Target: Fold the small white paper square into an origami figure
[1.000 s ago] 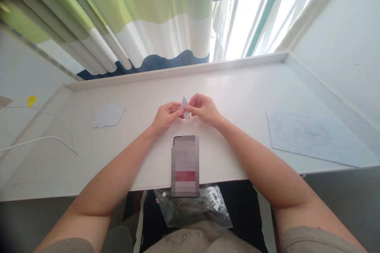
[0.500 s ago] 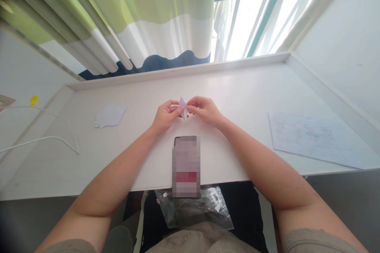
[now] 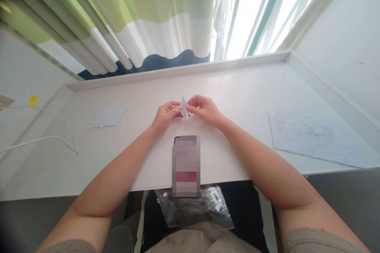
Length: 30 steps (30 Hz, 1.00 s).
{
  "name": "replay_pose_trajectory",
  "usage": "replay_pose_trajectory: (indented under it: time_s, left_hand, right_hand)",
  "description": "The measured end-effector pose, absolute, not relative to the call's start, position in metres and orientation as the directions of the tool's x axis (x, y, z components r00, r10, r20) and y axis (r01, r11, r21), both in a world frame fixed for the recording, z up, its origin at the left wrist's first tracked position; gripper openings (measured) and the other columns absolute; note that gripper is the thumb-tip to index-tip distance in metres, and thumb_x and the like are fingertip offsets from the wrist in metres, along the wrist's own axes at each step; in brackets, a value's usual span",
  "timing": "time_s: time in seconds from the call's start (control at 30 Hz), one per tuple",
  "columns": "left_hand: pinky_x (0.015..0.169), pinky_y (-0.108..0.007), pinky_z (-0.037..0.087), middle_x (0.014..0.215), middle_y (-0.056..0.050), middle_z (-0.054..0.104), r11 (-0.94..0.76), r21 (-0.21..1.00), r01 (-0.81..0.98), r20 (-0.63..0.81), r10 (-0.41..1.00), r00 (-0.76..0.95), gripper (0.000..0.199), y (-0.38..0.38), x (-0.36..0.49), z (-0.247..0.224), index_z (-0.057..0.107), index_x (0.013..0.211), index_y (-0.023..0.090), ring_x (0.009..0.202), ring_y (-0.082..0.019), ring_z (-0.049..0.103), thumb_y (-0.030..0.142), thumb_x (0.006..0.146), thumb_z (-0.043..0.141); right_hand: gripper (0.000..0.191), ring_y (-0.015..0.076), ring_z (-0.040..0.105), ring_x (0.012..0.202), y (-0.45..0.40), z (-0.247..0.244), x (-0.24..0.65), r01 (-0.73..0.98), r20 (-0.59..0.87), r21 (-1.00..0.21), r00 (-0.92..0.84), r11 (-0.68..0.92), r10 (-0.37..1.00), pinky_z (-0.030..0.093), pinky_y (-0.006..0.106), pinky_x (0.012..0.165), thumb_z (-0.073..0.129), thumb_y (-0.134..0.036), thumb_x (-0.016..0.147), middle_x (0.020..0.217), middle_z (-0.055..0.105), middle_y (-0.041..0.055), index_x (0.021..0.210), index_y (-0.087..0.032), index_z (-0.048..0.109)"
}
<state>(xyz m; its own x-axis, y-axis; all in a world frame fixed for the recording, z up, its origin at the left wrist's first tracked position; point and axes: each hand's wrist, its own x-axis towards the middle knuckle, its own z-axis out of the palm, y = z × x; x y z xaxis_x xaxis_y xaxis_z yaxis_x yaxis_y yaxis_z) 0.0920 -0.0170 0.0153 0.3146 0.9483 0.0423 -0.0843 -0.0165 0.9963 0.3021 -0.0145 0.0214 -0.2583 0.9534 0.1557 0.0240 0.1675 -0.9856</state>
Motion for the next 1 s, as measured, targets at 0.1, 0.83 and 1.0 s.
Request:
replay_pose_trajectory:
  time_s: [0.1, 0.83, 1.0]
  left_hand:
    - [0.092, -0.042, 0.063, 0.09, -0.008, 0.085, -0.008, 0.995, -0.099, 0.04, 0.944, 0.329, 0.047, -0.015, 0.091, 0.013, 0.077, 0.11, 0.016, 0.086, -0.024, 0.082, 0.058, 0.09, 0.084]
    - [0.074, -0.031, 0.048, 0.088, -0.001, 0.081, -0.08, 0.978, 0.192, 0.029, 0.966, 0.257, 0.044, -0.013, 0.087, 0.012, 0.062, 0.123, 0.022, 0.067, -0.014, 0.062, 0.035, 0.088, 0.086]
    - [0.1, -0.042, 0.052, 0.109, -0.009, 0.08, -0.3, 0.852, 0.429, 0.167, 0.932, 0.322, 0.019, -0.011, 0.086, 0.007, 0.076, 0.108, 0.024, 0.109, -0.027, 0.067, 0.032, 0.092, 0.08]
  right_hand:
    - [0.049, 0.0202, 0.071, 0.081, -0.013, 0.021, 0.303, 0.05, 0.174, -0.981, -0.219, 0.189, 0.96, 0.057, 0.038, 0.076, 0.093, -0.067, 0.075, 0.088, 0.079, 0.0035, 0.089, -0.024, 0.074]
    - [0.016, 0.0319, 0.066, 0.126, -0.02, 0.029, 0.31, 0.55, 0.551, -0.505, -0.387, 0.665, 0.739, 0.046, 0.054, 0.11, 0.063, -0.029, 0.104, 0.126, 0.08, 0.0069, 0.109, -0.031, 0.078]
    - [0.021, 0.0304, 0.067, 0.13, -0.013, 0.017, 0.314, 0.547, 0.363, -0.456, -0.607, 0.703, 0.707, 0.043, 0.052, 0.113, 0.065, -0.025, 0.102, 0.125, 0.084, 0.0011, 0.108, -0.034, 0.083]
